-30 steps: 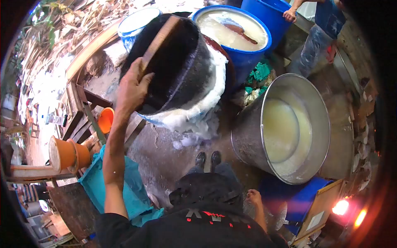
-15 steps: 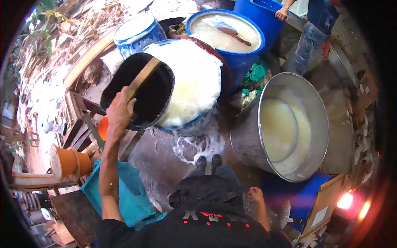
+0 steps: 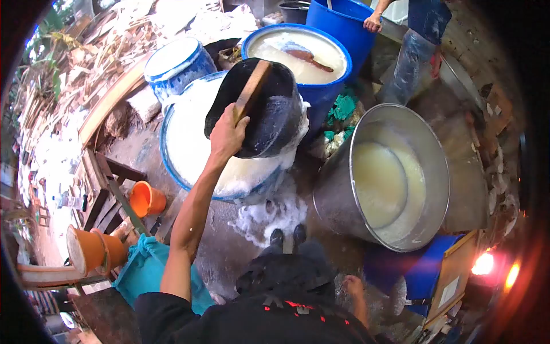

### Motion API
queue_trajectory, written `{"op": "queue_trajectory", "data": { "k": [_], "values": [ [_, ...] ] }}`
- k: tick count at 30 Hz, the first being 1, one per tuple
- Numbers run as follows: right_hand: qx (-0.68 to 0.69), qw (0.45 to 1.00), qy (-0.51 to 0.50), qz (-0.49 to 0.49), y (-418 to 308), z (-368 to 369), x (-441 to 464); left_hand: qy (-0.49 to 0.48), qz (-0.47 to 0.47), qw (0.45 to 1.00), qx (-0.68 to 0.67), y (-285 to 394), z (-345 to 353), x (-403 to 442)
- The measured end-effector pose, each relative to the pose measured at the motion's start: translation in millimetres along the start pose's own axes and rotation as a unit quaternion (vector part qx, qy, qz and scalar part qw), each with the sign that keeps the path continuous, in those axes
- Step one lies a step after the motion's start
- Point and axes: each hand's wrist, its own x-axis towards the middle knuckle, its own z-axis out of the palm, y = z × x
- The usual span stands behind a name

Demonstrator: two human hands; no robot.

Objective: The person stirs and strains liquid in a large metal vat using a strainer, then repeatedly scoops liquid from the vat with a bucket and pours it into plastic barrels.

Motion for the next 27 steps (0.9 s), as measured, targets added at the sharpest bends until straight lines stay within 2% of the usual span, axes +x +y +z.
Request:
{"op": "queue_trajectory", "data": {
  "k": [3,4,5,7,9,11,13,16,17,19,22,25,27],
  "values": [
    [0.014,0.996,0.013,0.087,4,5,-27,0.026,-0.01,0.999,-0.043,-13,-8,28],
    [0.01,0.992,0.015,0.127,5,7,-31,0.07,0.013,0.997,-0.03,-18,-13,39],
    [0.013,0.992,0.015,0.126,14,10,-31,0.084,0.033,0.996,-0.012,-25,-22,52],
    [0.096,0.986,0.034,0.13,30,16,-35,0.142,0.056,0.984,0.089,-31,-40,76],
    [0.083,0.989,0.027,0.119,40,17,-38,0.127,0.037,0.971,0.199,-37,-55,97],
    [0.068,0.992,0.018,0.108,34,22,-41,0.104,0.074,0.952,0.277,-48,-64,116],
    [0.062,0.986,0.057,0.145,26,26,-44,0.103,0.1,0.945,0.294,-63,-56,132],
    [0.126,0.973,0.053,0.187,12,27,-43,0.092,0.063,0.943,0.312,-83,-33,150],
    [0.127,0.973,0.052,0.185,8,27,-41,0.09,0.045,0.947,0.305,-81,-25,152],
    [0.082,0.993,0.042,0.071,12,17,-35,0.078,0.007,0.959,0.272,-80,-6,154],
    [0.053,0.998,0.019,0.021,15,-4,-18,0.089,-0.004,0.967,0.239,-70,15,149],
    [0.028,0.995,0.084,0.047,-47,1,-31,0.094,0.019,0.971,0.217,-65,18,134],
    [0.018,0.996,0.058,0.07,-49,3,-16,0.101,0.045,0.971,0.21,-58,13,124]
  ]
}}
